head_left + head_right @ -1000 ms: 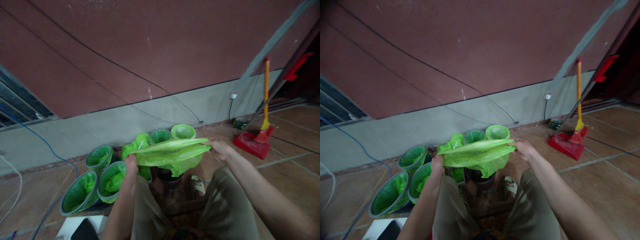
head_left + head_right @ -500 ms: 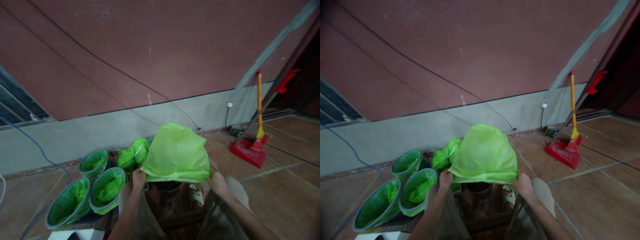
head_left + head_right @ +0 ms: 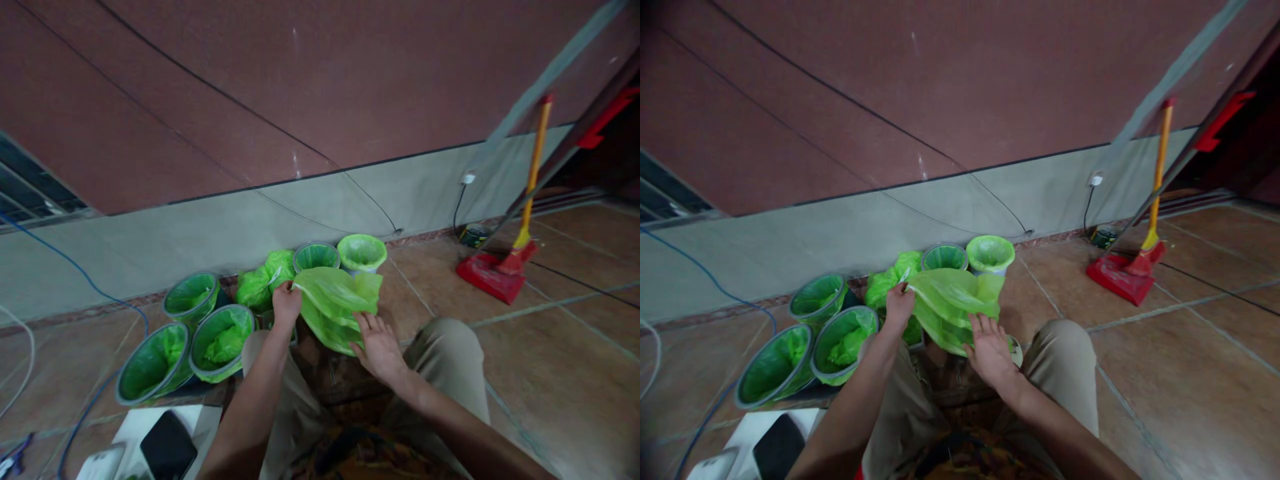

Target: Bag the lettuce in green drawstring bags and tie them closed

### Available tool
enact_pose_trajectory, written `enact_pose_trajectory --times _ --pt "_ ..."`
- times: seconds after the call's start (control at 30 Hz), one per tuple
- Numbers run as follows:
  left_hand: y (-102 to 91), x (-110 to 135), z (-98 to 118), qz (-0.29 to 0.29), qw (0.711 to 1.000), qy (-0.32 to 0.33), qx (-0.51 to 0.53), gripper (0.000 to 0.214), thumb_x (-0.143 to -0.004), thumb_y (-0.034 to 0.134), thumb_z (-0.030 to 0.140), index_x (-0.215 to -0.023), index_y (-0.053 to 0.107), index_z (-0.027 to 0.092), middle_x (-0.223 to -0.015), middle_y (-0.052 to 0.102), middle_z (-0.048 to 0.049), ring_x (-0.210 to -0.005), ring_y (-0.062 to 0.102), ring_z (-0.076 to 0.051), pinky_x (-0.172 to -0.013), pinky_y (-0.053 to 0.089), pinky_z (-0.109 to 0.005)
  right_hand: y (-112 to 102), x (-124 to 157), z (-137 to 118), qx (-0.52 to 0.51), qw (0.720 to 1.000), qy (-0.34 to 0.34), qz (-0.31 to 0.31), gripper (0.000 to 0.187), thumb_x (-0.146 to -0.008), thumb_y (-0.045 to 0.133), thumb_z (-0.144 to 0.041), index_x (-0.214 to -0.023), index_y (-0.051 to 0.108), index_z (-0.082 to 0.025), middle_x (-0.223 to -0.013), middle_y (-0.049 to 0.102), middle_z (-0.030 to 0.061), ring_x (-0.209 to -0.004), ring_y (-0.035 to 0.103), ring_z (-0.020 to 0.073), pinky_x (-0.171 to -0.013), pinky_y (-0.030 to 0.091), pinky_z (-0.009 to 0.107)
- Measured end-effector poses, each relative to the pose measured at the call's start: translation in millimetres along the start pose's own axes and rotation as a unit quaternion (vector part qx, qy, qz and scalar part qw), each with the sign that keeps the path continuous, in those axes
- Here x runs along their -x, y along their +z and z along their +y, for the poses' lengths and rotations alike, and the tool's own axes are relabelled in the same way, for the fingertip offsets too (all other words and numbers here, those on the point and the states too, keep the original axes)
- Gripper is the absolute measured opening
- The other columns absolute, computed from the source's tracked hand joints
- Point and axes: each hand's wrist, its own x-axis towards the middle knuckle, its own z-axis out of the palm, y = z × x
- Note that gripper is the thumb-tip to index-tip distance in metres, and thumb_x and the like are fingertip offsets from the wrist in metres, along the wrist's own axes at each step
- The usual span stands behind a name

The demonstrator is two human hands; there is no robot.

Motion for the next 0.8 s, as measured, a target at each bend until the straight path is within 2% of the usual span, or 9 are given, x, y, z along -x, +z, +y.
enact_pose_trajectory --times 0.07,0.13,0.23,0.3,0.4,0.53,0.67,0.73,0.8 --pt "4.7 4 16 -0.012 1.0 0.019 0.004 0.025 -0.077 0.053 0.027 -0.084 0.073 0.013 -0.08 0.074 -0.0077 -0.073 0.065 -0.02 -0.065 0.044 -0.027 3 -14 -23 -0.036 0.999 -0.017 -0.001 0.058 -0.087 0.058 -0.032 -0.141 0.047 -0.013 -0.135 0.056 0.0183 -0.122 0.051 0.0314 -0.102 0.041 0.044" --pt "5.5 7 32 -0.032 0.999 0.041 0.001 0.024 -0.078 0.053 0.025 -0.084 0.073 0.014 -0.08 0.074 -0.0067 -0.072 0.064 -0.019 -0.066 0.044 -0.027 7 -30 -36 -0.058 0.998 0.009 0.006 0.052 -0.087 0.058 -0.029 -0.135 0.052 -0.011 -0.129 0.06 0.0188 -0.118 0.054 0.0318 -0.1 0.042 0.043" --pt "-0.3 8 47 -0.052 0.995 0.067 -0.043 0.023 -0.079 0.053 0.022 -0.089 0.073 0.014 -0.082 0.074 -0.0061 -0.072 0.064 -0.019 -0.067 0.044 -0.027 6 -47 -34 -0.084 0.995 0.044 -0.01 0.028 -0.091 0.051 -0.021 -0.114 0.065 -0.017 -0.108 0.071 0.0126 -0.102 0.063 0.0282 -0.09 0.046 0.04" --pt "-6.2 8 47 -0.042 0.989 0.087 -0.113 0.027 -0.082 0.055 0.024 -0.101 0.072 0.015 -0.087 0.074 -0.0078 -0.078 0.066 -0.021 -0.072 0.046 -0.028 -1 -51 -24 -0.092 0.994 0.051 -0.03 0.023 -0.09 0.048 -0.016 -0.099 0.069 -0.02 -0.092 0.073 0.0086 -0.09 0.067 0.0248 -0.083 0.047 0.036" --pt "-11.0 10 28 -0.031 0.965 0.121 -0.23 0.038 -0.086 0.055 0.027 -0.122 0.065 0.019 -0.103 0.073 -0.0119 -0.092 0.068 -0.025 -0.082 0.047 -0.032 -29 -53 -2 -0.111 0.992 0.052 0.003 0.021 -0.089 0.05 -0.018 -0.094 0.07 -0.019 -0.085 0.073 0.0081 -0.084 0.068 0.0224 -0.079 0.048 0.032" --pt "-1.7 22 -9 -0.071 0.945 0.14 -0.286 0.053 -0.082 0.057 0.016 -0.134 0.056 0.018 -0.12 0.068 -0.0147 -0.11 0.064 -0.028 -0.092 0.047 -0.034 -90 -53 34 -0.171 0.976 0.064 0.121 0.029 -0.082 0.048 -0.017 -0.099 0.072 -0.02 -0.081 0.074 0.0046 -0.079 0.069 0.0202 -0.073 0.049 0.026" --pt "13.0 32 -38 -0.054 0.969 0.085 -0.226 0.051 -0.079 0.058 0.013 -0.13 0.06 0.016 -0.119 0.068 -0.0158 -0.108 0.066 -0.029 -0.094 0.048 -0.036 -140 -46 76 -0.19 0.954 0.077 0.218 0.032 -0.079 0.046 -0.015 -0.096 0.072 -0.02 -0.083 0.074 0.003 -0.069 0.066 0.0188 -0.066 0.049 0.027" --pt "16.5 30 -47 -0.055 0.986 0.042 -0.152 0.044 -0.076 0.06 0.011 -0.119 0.067 0.017 -0.11 0.072 -0.0136 -0.101 0.068 -0.028 -0.091 0.05 -0.036 -150 -42 101 -0.148 0.95 0.099 0.257 0.029 -0.076 0.05 -0.013 -0.093 0.072 -0.021 -0.08 0.073 0.0028 -0.068 0.065 0.0199 -0.067 0.05 0.03" --pt "15.5 23 -50 -0.068 0.996 0.002 -0.058 0.033 -0.072 0.062 0.009 -0.101 0.073 0.016 -0.097 0.075 -0.0103 -0.092 0.069 -0.025 -0.087 0.051 -0.034 -152 -40 126 -0.11 0.951 0.121 0.263 0.025 -0.072 0.056 -0.012 -0.087 0.073 -0.022 -0.071 0.07 0.0018 -0.062 0.063 0.0194 -0.065 0.049 0.033"
